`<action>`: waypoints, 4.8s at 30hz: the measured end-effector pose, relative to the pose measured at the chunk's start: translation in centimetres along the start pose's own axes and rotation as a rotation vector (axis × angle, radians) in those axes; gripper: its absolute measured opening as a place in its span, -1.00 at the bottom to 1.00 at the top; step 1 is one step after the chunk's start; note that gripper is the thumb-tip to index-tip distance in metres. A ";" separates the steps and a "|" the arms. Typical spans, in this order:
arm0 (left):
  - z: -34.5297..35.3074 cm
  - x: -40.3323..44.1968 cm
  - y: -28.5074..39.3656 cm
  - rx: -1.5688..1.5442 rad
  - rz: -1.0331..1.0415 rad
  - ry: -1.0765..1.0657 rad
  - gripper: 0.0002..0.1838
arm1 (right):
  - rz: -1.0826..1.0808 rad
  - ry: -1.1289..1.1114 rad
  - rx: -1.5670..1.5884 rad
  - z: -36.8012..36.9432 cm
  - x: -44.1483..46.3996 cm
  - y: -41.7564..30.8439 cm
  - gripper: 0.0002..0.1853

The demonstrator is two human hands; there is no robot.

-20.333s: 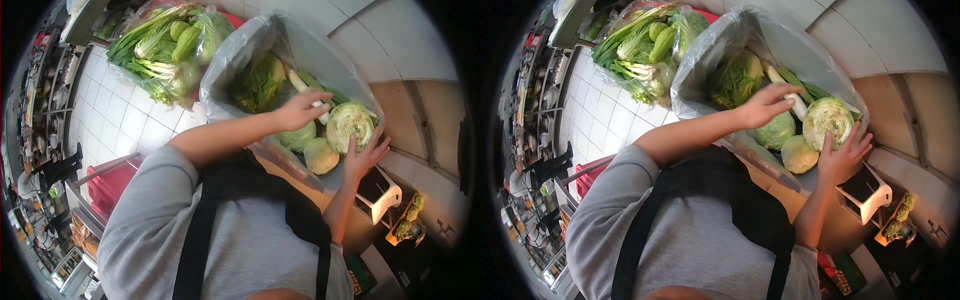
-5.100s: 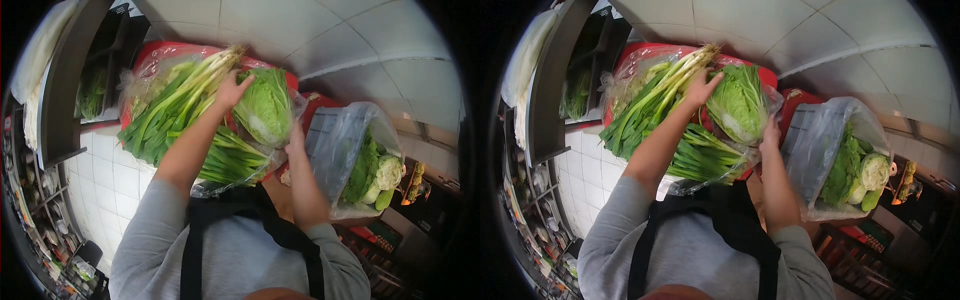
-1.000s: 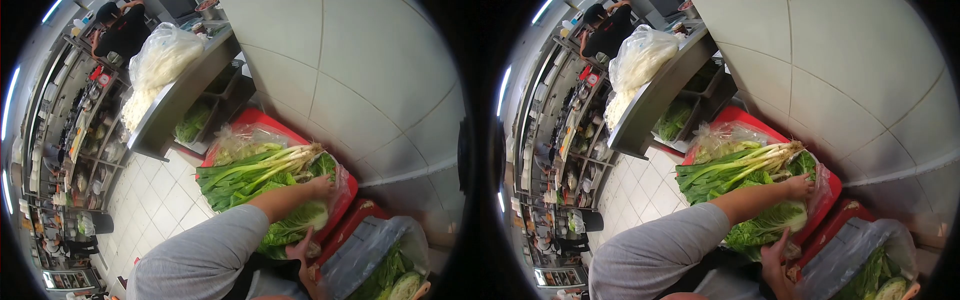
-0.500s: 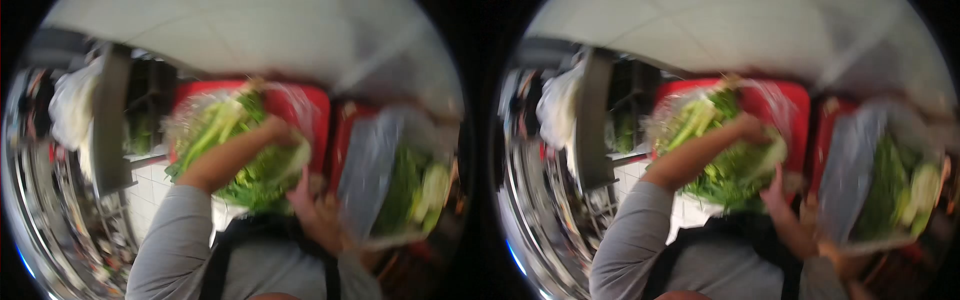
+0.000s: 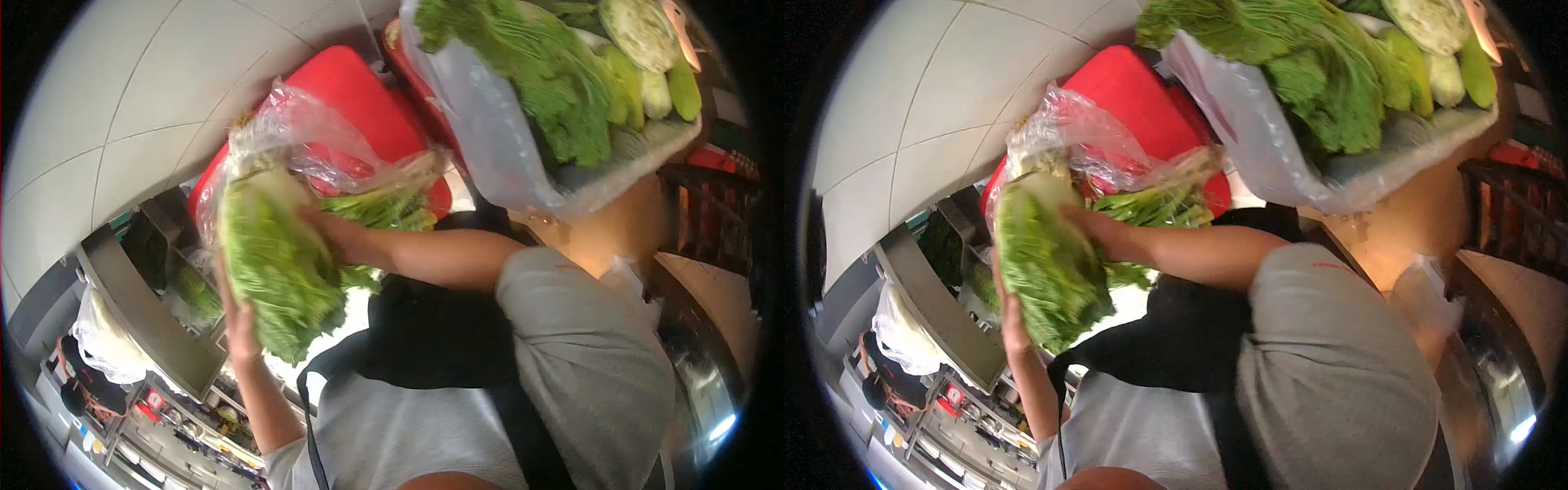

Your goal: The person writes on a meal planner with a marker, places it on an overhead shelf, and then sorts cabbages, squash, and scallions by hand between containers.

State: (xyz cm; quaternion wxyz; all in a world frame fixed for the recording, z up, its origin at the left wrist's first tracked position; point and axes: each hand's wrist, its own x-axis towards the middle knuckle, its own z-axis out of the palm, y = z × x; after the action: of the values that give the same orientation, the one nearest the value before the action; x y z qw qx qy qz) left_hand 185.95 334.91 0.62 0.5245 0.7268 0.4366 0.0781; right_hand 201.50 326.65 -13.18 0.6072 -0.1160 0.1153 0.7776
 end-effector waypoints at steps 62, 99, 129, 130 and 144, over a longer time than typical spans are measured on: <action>14.2 -1.1 -12.5 -1.796 -0.356 0.416 -0.47 | -0.456 0.715 -1.003 -10.2 -2.9 -8.0 -0.48; 13.8 7.5 -3.6 -0.236 0.108 0.492 -0.56 | -0.324 1.489 -1.569 -32.7 -68.2 -15.6 -0.48; 82.7 16.4 67.0 0.709 0.599 -0.751 -0.15 | -0.346 1.772 -0.171 -48.6 -114.5 -45.3 -0.79; 84.7 18.1 67.5 0.713 0.594 -0.732 -0.15 | -0.346 1.754 -0.168 -48.9 -115.1 -48.2 -0.77; 128.8 39.5 90.5 -0.107 0.365 -1.189 -0.11 | -0.528 1.561 -0.184 -50.2 -124.8 -76.9 -0.67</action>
State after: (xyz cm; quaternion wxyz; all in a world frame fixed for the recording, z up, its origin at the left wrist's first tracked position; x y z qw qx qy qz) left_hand 333.48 267.64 5.81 0.6916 0.6817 -0.0657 -0.2294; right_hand 307.58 214.22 -23.64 0.5032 -0.6949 0.4083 0.3117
